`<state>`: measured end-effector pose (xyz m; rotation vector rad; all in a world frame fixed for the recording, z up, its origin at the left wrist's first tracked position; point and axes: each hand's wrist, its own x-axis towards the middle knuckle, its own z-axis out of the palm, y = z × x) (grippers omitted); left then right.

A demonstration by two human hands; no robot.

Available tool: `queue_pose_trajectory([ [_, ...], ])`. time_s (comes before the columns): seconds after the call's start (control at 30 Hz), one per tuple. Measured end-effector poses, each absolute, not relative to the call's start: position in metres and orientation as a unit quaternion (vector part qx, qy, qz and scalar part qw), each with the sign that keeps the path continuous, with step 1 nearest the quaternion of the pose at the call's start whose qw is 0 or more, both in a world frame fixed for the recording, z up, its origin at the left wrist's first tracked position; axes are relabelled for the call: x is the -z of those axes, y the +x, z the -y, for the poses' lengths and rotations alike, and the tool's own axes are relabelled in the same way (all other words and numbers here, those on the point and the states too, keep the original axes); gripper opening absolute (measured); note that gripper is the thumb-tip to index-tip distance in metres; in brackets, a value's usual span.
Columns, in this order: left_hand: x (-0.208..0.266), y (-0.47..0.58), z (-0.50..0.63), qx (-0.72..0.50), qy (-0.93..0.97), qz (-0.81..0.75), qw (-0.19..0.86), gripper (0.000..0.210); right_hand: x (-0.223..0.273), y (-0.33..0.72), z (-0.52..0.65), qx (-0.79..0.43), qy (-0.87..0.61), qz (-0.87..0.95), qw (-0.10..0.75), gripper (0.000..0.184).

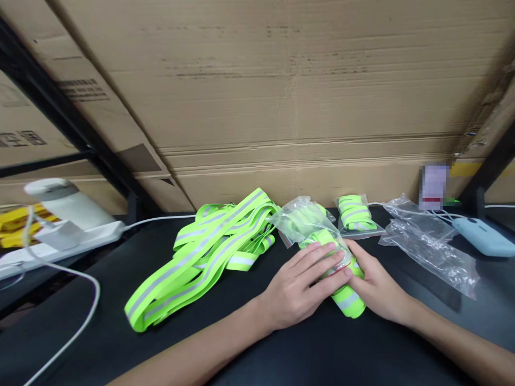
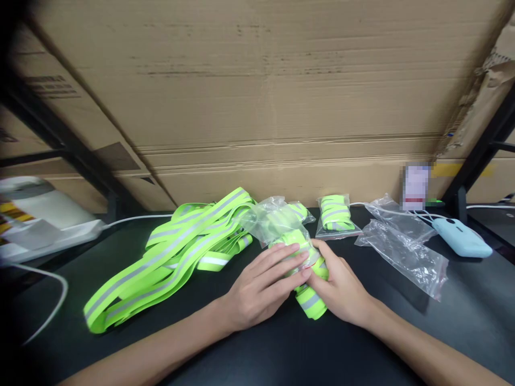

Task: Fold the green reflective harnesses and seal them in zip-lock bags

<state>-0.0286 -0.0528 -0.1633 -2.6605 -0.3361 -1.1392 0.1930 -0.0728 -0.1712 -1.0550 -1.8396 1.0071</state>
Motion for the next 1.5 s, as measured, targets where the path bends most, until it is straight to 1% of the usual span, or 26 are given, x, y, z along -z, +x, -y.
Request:
queue_pose_trajectory([
  [0.07, 0.164, -0.029, 0.054, 0.392, -0.899, 0.142, 0.13, 0.04, 0.17, 0.194, 0.073, -0.397, -0.43, 0.707, 0.397, 0.037],
  [0.1, 0.164, -0.029, 0.054, 0.41, -0.888, 0.158, 0.136, 0.038, 0.17, 0.194, 0.073, -0.4, -0.439, 0.696, 0.403, 0.034],
  [0.17, 0.164, -0.029, 0.055, 0.461, -0.857, 0.191, 0.131, 0.028, 0.17, 0.195, 0.073, -0.414, -0.449, 0.672, 0.42, 0.03],
  [0.2, 0.164, -0.029, 0.055, 0.48, -0.845, 0.207, 0.112, 0.024, 0.17, 0.195, 0.073, -0.421, -0.45, 0.66, 0.429, 0.029],
  [0.23, 0.164, -0.028, 0.056, 0.491, -0.839, 0.222, 0.08, 0.026, 0.171, 0.195, 0.073, -0.428, -0.451, 0.649, 0.438, 0.028],
  [0.33, 0.166, -0.025, 0.057, 0.474, -0.845, 0.243, -0.041, 0.037, 0.174, 0.193, 0.072, -0.44, -0.454, 0.627, 0.454, 0.027],
  [0.37, 0.167, -0.024, 0.057, 0.469, -0.847, 0.239, -0.068, 0.037, 0.175, 0.193, 0.072, -0.441, -0.454, 0.624, 0.458, 0.027],
  [0.43, 0.169, -0.022, 0.057, 0.471, -0.849, 0.225, -0.087, 0.033, 0.177, 0.193, 0.071, -0.44, -0.457, 0.619, 0.462, 0.026],
  [0.53, 0.17, -0.023, 0.054, 0.478, -0.852, 0.205, -0.051, 0.031, 0.179, 0.193, 0.07, -0.44, -0.47, 0.605, 0.468, 0.027],
  [0.7, 0.169, -0.027, 0.049, 0.479, -0.861, 0.146, 0.093, 0.025, 0.185, 0.188, 0.071, -0.465, -0.487, 0.557, 0.486, 0.037],
  [0.77, 0.169, -0.026, 0.051, 0.477, -0.861, 0.128, 0.123, 0.02, 0.187, 0.184, 0.073, -0.477, -0.484, 0.545, 0.491, 0.041],
  [0.83, 0.169, -0.023, 0.054, 0.466, -0.867, 0.123, 0.128, 0.018, 0.188, 0.181, 0.074, -0.485, -0.481, 0.539, 0.493, 0.042],
  [0.93, 0.167, -0.021, 0.058, 0.44, -0.884, 0.129, 0.088, 0.018, 0.187, 0.179, 0.075, -0.485, -0.487, 0.531, 0.495, 0.043],
  [1.03, 0.166, -0.021, 0.06, 0.419, -0.896, 0.139, 0.041, 0.039, 0.184, 0.179, 0.077, -0.472, -0.496, 0.539, 0.49, 0.042],
  [1.07, 0.167, -0.021, 0.06, 0.413, -0.898, 0.147, 0.035, 0.042, 0.183, 0.179, 0.077, -0.467, -0.495, 0.547, 0.487, 0.042],
  [1.13, 0.169, -0.022, 0.058, 0.41, -0.895, 0.171, 0.019, 0.034, 0.18, 0.179, 0.078, -0.471, -0.486, 0.566, 0.471, 0.04],
  [1.2, 0.172, -0.024, 0.056, 0.424, -0.885, 0.191, -0.021, 0.024, 0.178, 0.18, 0.078, -0.498, -0.475, 0.571, 0.447, 0.04],
  [1.33, 0.174, -0.031, 0.049, 0.46, -0.855, 0.219, -0.103, 0.019, 0.171, 0.187, 0.076, -0.546, -0.47, 0.571, 0.393, 0.041],
  [1.43, 0.173, -0.034, 0.048, 0.464, -0.837, 0.256, -0.14, 0.012, 0.167, 0.195, 0.074, -0.496, -0.459, 0.638, 0.368, 0.037],
  [1.5, 0.173, -0.035, 0.048, 0.455, -0.831, 0.274, -0.165, 0.01, 0.166, 0.2, 0.072, -0.421, -0.47, 0.694, 0.346, 0.043],
])
